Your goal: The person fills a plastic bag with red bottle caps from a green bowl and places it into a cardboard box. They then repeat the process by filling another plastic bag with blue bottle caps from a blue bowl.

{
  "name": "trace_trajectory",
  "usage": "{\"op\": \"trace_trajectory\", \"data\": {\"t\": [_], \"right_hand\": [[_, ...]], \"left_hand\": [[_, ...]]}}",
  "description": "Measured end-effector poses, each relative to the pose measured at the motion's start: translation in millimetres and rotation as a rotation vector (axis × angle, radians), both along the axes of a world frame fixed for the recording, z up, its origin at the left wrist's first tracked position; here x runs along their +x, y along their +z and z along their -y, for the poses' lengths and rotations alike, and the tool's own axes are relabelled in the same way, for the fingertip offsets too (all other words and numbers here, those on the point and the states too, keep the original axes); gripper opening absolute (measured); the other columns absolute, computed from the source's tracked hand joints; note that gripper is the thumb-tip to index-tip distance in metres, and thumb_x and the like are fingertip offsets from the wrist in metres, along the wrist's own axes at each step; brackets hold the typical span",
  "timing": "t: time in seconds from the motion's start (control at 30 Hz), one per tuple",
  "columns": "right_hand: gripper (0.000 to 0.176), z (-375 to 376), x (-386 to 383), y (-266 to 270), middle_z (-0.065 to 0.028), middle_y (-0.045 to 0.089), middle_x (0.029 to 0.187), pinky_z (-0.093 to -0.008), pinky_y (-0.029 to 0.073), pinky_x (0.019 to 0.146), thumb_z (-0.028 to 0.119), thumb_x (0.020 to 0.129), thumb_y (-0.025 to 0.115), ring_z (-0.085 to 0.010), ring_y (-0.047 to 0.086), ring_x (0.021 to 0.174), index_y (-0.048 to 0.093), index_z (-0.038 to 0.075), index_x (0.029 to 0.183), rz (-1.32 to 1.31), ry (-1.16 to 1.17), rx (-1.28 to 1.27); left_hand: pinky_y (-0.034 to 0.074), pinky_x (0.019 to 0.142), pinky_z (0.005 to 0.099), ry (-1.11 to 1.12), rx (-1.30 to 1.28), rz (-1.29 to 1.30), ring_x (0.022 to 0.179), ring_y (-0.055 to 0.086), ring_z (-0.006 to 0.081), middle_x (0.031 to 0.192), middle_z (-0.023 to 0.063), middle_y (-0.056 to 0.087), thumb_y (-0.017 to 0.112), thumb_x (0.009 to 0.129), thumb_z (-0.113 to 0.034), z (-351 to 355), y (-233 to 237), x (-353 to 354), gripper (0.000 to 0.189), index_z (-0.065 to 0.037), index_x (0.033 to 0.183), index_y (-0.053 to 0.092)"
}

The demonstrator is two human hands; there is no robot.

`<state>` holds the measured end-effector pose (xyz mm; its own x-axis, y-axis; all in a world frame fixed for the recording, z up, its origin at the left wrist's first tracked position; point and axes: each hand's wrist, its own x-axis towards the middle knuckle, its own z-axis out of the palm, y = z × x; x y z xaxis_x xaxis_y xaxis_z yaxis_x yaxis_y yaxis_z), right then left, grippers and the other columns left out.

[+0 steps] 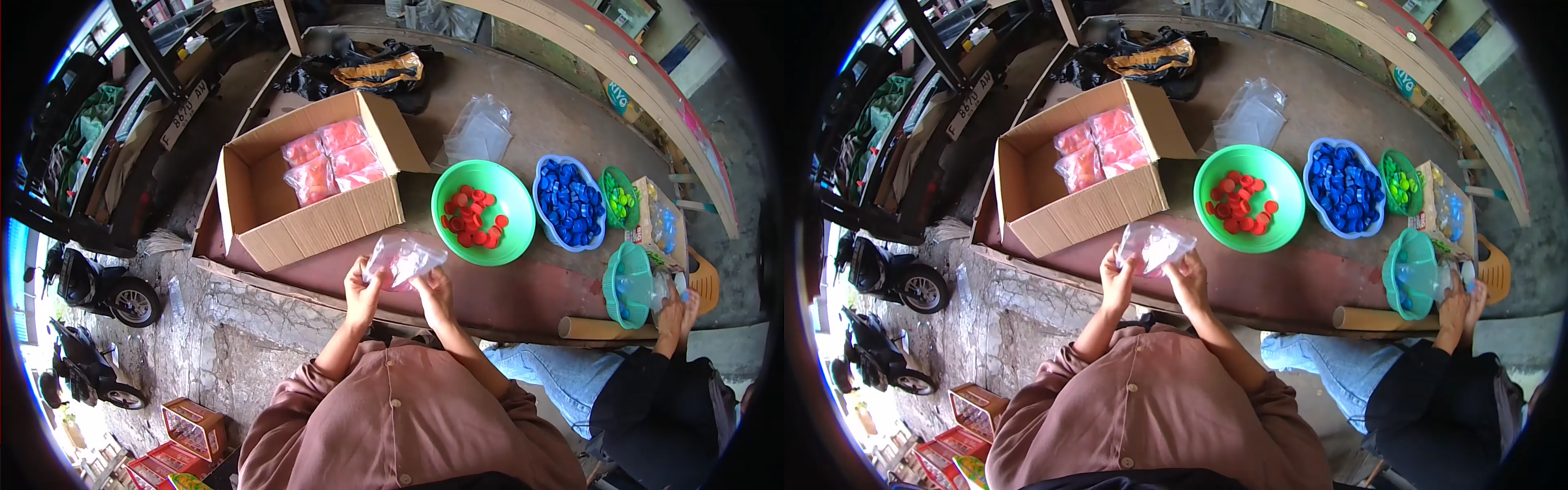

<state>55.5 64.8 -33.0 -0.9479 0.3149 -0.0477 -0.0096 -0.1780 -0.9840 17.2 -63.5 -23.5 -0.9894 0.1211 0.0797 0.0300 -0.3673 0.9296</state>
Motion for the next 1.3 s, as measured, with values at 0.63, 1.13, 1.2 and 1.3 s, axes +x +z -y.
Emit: {"op": "trace_trajectory", "data": {"t": [0.63, 1.13, 1.2, 1.3], "right_hand": [[0.028, 28.1, -35.4, 37.1, -0.0076, 0.058, 0.098, -0.0317, 0.040, 0.087, -0.005, 0.069, 0.048, -0.0154, 0.053, 0.095, 0.058, 0.000, 0.095, 0.166, 0.038, -0.363], [0.034, 9.1, -54.0, 33.4, -0.0075, 0.055, 0.108, -0.0294, 0.040, 0.089, 0.002, 0.077, 0.062, -0.0159, 0.053, 0.103, 0.050, 0.003, 0.109, 0.140, 0.465, -0.074], [0.035, 5.4, -53.5, 27.7, -0.0074, 0.055, 0.108, -0.0297, 0.040, 0.089, 0.002, 0.076, 0.062, -0.0158, 0.053, 0.102, 0.050, 0.003, 0.109, 0.165, 0.422, -0.070], [0.035, 0.6, -49.9, 20.8, -0.0073, 0.055, 0.108, -0.0300, 0.040, 0.089, 0.002, 0.075, 0.063, -0.0157, 0.053, 0.101, 0.051, 0.003, 0.108, 0.202, 0.367, -0.025]], "left_hand": [[0.040, 0.092, 0.0392, -0.439, 0.132, 0.408, 0.115, 0.040, 0.0207, 0.129, 0.0093, 0.033, 0.053, 0.077, -0.019, 72.2, 13.3, -36.7, 0.065, -0.015, 0.133, 0.021], [0.039, 0.092, 0.0382, -0.432, -0.468, -0.535, 0.106, 0.050, 0.0257, 0.110, 0.0116, 0.054, 0.070, 0.067, -0.004, 160.1, 78.9, -183.1, 0.042, -0.005, 0.105, 0.052], [0.040, 0.089, 0.0383, -0.352, -0.726, -0.929, 0.104, 0.050, 0.0282, 0.108, 0.0117, 0.055, 0.070, 0.060, -0.001, 150.5, 75.0, -217.6, 0.047, -0.005, 0.104, 0.053], [0.040, 0.082, 0.0368, -0.470, -1.041, -1.389, 0.095, 0.050, 0.0229, 0.102, 0.0069, 0.052, 0.052, 0.071, -0.016, 146.0, 14.4, -259.5, 0.029, -0.009, 0.100, 0.054]]}}
